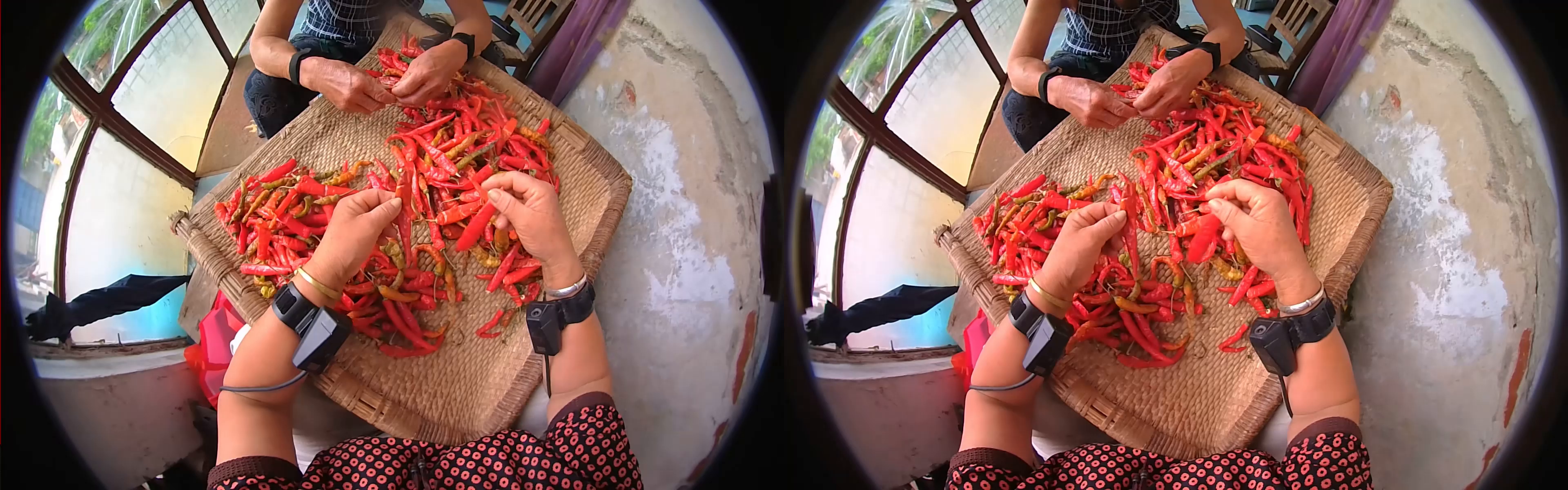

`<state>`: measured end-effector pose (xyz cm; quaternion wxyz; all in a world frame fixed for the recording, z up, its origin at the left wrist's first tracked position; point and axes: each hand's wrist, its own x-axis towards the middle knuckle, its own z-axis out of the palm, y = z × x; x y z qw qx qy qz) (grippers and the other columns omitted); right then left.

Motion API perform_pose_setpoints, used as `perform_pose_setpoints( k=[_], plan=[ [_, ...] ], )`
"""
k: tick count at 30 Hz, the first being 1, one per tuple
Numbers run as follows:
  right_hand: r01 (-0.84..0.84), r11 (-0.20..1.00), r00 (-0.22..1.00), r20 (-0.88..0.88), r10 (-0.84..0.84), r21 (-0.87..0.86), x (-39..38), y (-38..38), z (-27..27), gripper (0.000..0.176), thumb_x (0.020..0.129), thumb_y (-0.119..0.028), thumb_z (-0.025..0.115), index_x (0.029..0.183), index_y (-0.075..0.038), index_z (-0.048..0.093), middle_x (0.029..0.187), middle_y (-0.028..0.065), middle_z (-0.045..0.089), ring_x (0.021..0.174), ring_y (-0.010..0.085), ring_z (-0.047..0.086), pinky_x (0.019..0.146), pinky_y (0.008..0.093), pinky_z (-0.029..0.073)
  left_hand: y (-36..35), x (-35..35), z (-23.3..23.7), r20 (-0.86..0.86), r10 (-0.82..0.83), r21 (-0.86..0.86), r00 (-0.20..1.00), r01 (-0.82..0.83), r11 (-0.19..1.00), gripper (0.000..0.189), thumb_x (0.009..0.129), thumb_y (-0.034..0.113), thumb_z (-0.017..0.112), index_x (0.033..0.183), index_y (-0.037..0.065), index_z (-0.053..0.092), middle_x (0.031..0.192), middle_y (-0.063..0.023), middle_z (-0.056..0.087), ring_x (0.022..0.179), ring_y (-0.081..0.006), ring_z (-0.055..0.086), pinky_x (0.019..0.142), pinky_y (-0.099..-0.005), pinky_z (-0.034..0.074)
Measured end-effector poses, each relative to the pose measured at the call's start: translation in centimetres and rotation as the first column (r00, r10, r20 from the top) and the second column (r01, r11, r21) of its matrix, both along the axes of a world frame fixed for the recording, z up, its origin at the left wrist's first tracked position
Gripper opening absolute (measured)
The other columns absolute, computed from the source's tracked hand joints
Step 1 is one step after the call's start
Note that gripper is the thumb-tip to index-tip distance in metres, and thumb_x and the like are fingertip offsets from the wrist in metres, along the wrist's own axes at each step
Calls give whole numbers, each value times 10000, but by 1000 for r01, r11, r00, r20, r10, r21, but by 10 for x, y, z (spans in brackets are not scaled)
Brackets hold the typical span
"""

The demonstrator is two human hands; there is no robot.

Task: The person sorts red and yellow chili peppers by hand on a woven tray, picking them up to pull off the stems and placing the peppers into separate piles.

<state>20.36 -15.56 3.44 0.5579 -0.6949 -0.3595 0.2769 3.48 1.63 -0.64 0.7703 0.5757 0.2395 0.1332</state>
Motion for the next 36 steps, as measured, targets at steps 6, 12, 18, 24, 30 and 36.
perform_pose_setpoints(
  k=[6,12,18,24,30,36],
  plan=[
    [172,985,904,396,-160,4,0,1,-11,226,808,-99,634,1011,-1,619,727,86,623,609,125,594,582,260,480,1,8,-1,-9,66,-129,998,-67,989,121,897,181,563,855,74,602,682,38,574,556,-46,533,495,-182,426],
    [-32,987,931,354,88,-160,-18,9,-11,221,788,-128,638,979,-18,621,790,118,640,696,209,629,637,312,492,14,26,-4,248,153,-206,957,-102,973,402,899,132,545,1267,16,430,1146,-84,563,967,-141,568,810,-267,469],
    [-337,817,682,476,555,-468,-28,6,-30,304,769,-211,629,1015,-35,589,900,156,619,859,338,593,751,412,469,1,11,-10,-357,-243,818,902,427,386,196,792,134,603,957,34,632,890,-120,619,789,-214,605,701,-339,493],
    [-339,712,601,441,667,-615,-34,4,-41,353,761,-209,636,1060,-36,565,905,155,616,866,343,590,744,430,464,-15,-5,-11,-584,-154,806,797,592,7,181,738,164,612,893,71,614,890,-110,576,763,-296,607,665,-383,511],
    [-346,721,599,450,662,-600,-34,3,-43,345,754,-202,640,1044,-34,557,889,161,611,863,347,587,734,440,461,2,-9,-11,-630,-169,775,758,627,-75,146,734,126,602,873,84,619,875,-98,563,779,-294,604,672,-381,509],
    [-347,711,597,440,671,-612,-32,4,-47,351,755,-182,626,1067,-42,548,885,167,607,863,349,586,735,441,462,21,-9,-5,-438,-322,852,839,502,148,100,731,116,586,803,64,632,816,-87,599,763,-307,592,694,-383,489]
  ],
)
